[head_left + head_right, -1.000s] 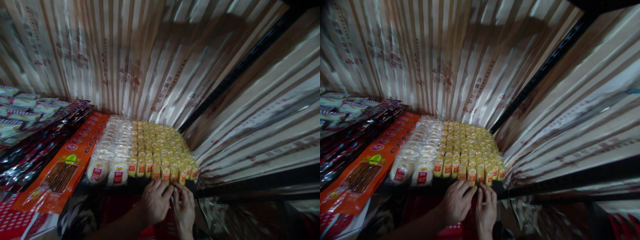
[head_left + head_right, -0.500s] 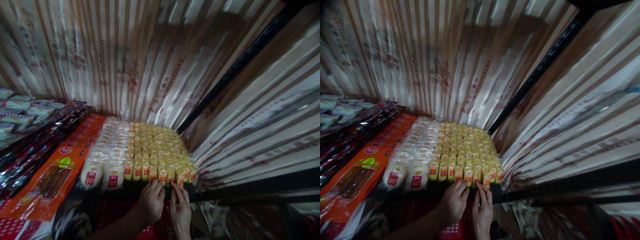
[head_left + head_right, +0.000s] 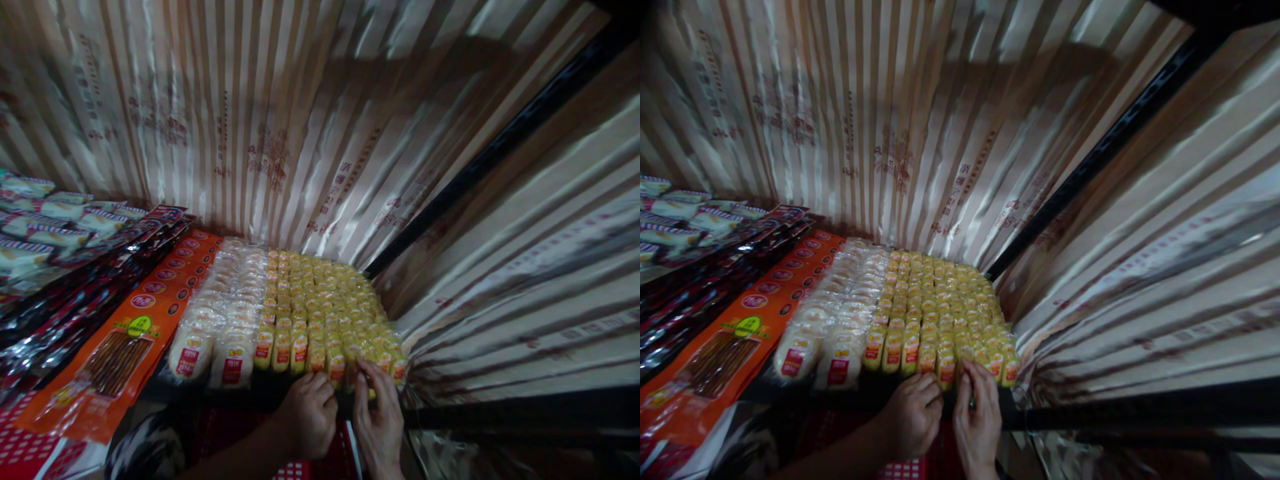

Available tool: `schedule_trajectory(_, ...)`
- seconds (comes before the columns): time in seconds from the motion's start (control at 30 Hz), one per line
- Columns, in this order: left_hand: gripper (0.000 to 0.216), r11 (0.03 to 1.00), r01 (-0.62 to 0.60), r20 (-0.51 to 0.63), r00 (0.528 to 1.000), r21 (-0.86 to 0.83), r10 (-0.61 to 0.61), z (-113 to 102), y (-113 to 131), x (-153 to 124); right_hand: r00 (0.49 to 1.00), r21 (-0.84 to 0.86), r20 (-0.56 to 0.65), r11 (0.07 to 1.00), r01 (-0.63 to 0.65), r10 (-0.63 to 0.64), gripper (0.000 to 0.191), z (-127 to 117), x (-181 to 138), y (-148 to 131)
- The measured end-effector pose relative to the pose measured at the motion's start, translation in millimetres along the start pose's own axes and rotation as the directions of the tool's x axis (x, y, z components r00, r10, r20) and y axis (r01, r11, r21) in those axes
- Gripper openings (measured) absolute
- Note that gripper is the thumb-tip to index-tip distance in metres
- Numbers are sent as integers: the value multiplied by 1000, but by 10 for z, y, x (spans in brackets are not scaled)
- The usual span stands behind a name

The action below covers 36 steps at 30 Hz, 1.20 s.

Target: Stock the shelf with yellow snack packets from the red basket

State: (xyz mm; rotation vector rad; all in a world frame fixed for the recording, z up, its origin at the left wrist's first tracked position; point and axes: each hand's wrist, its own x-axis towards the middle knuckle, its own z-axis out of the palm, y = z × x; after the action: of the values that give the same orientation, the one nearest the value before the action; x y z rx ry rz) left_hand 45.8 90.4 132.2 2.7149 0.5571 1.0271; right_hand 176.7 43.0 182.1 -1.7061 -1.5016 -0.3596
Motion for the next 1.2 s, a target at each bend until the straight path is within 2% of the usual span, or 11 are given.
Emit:
schedule_trajectory(0.03,12,1000,-7,5,1000,15,7,9,1,-4,999,-4,25,1000,22,-22,26,36,125,-34)
schedule_trajectory(0.1,13,999,-39,23,999,30,38,17,4,-4,988,-34,152,998,47,-41,35,156,395,-112)
schedule_trajectory(0.23,17,995,-101,76,992,13,100,-2,-3,36,923,-199,382,971,135,-50,56,544,942,-283)
schedule_trajectory(0.37,18,999,-28,59,998,42,26,-14,-36,83,766,-284,643,933,219,16,61,941,1316,-393)
schedule_trajectory(0.43,17,999,-1,61,998,36,-2,-15,-49,97,689,-294,723,922,253,42,65,1076,1387,-403)
schedule_trajectory(0.5,15,1000,10,84,996,25,-12,-20,-57,106,657,-310,751,915,259,68,68,1158,1395,-387)
schedule_trajectory(0.63,10,999,-2,137,991,33,-3,-32,-60,112,654,-318,752,915,249,83,70,1201,1362,-336)
schedule_trajectory(0.77,11,998,-1,190,982,68,-12,-12,-38,96,626,-291,775,928,232,87,70,1148,1401,-336)
schedule_trajectory(0.93,9,997,39,208,977,67,-52,-10,-22,101,649,-235,760,929,285,-7,66,1110,1431,-427)
schedule_trajectory(1.07,11,996,10,232,972,83,-29,-59,-26,122,571,-196,821,929,313,-19,65,1171,1385,-475)
schedule_trajectory(1.2,12,993,-63,256,966,98,36,-111,24,118,550,-216,835,932,290,23,66,1188,1388,-489)
